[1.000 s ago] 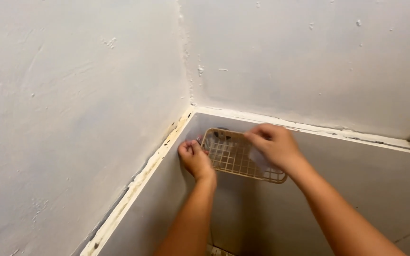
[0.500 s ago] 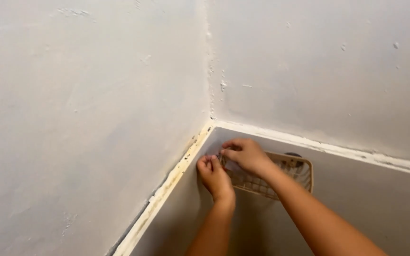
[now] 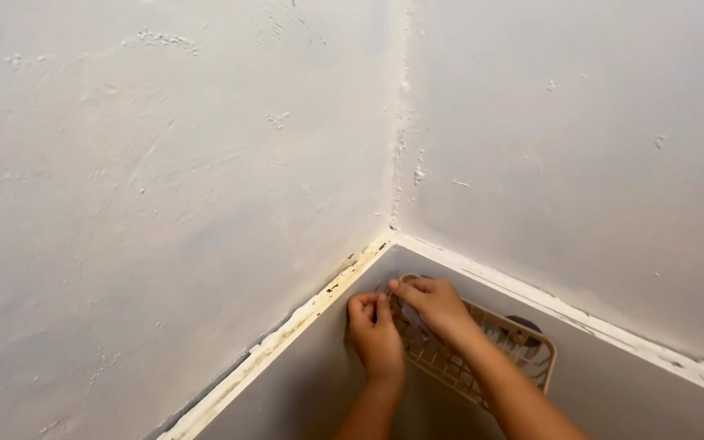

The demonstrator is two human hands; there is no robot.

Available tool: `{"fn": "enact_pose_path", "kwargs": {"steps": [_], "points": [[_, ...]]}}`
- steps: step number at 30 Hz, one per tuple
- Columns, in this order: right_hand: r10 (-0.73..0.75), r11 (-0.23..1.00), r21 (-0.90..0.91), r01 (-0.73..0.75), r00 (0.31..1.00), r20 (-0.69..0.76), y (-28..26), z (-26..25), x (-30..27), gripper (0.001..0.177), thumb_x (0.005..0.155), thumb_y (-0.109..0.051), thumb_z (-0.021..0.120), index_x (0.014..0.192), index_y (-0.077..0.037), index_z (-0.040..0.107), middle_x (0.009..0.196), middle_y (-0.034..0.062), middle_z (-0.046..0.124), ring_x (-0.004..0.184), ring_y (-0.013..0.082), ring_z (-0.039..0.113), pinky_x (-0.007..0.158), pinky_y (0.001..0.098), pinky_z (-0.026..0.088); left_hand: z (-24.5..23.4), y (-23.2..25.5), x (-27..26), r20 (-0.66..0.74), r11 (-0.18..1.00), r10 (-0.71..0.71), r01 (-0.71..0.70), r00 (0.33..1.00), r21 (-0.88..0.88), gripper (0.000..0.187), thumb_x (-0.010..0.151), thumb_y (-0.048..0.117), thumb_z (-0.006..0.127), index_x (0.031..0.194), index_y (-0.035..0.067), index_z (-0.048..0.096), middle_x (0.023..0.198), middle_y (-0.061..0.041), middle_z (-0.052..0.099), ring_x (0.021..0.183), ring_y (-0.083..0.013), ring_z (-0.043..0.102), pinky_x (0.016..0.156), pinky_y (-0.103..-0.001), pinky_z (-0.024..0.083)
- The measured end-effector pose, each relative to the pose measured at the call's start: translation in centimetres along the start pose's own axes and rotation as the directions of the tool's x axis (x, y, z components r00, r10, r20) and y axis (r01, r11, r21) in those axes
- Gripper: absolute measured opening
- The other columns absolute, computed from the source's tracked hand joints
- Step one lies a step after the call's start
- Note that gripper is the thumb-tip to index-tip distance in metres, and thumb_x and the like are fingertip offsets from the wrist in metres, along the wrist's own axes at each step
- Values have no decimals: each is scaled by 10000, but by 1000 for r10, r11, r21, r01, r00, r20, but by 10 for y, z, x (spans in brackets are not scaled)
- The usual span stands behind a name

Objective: Organizing and installing a storage rack and bathroom accessories.

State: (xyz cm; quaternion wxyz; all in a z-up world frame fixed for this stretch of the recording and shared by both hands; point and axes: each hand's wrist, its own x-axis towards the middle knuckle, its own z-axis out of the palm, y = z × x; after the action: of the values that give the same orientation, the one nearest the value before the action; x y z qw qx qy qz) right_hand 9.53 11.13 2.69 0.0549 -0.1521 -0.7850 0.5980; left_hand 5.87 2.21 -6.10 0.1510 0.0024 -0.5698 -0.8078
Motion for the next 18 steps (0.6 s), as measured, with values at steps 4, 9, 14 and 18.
{"fn": "enact_pose_path", "kwargs": {"steps": [4,9,14,18], "points": [[-189,979,-78,191,981,33,18,2,11,404,882,-414,741,958,-23,805,663,40,633,562,127,540,525,294,411,1,9,-4,-54,997,-63,65,997,37,154,965,116,696,920,-8,615,837,-113,736,744,-118,632,677,-260,540],[-233,929,-328,172,960,-157,-5,5,-3,362,831,-387,764,940,-42,769,685,57,713,603,154,616,572,308,485,6,4,2,10,982,66,-63,998,-179,91,961,65,637,923,-4,592,985,-86,764,881,-110,711,781,-250,598],[-316,946,-114,303,941,-120,20,7,26,304,825,-307,794,963,-55,694,654,38,629,565,104,525,505,273,413,7,3,4,22,971,24,-18,999,-238,73,955,46,641,926,-4,597,950,-92,742,854,-112,685,765,-261,582],[-296,944,162,287,955,32,26,11,36,281,835,-260,792,994,-76,650,634,-1,612,534,61,487,470,230,351,7,3,3,48,941,54,-35,997,-336,78,974,56,613,925,3,583,895,-75,729,828,-99,676,755,-246,572]]}}
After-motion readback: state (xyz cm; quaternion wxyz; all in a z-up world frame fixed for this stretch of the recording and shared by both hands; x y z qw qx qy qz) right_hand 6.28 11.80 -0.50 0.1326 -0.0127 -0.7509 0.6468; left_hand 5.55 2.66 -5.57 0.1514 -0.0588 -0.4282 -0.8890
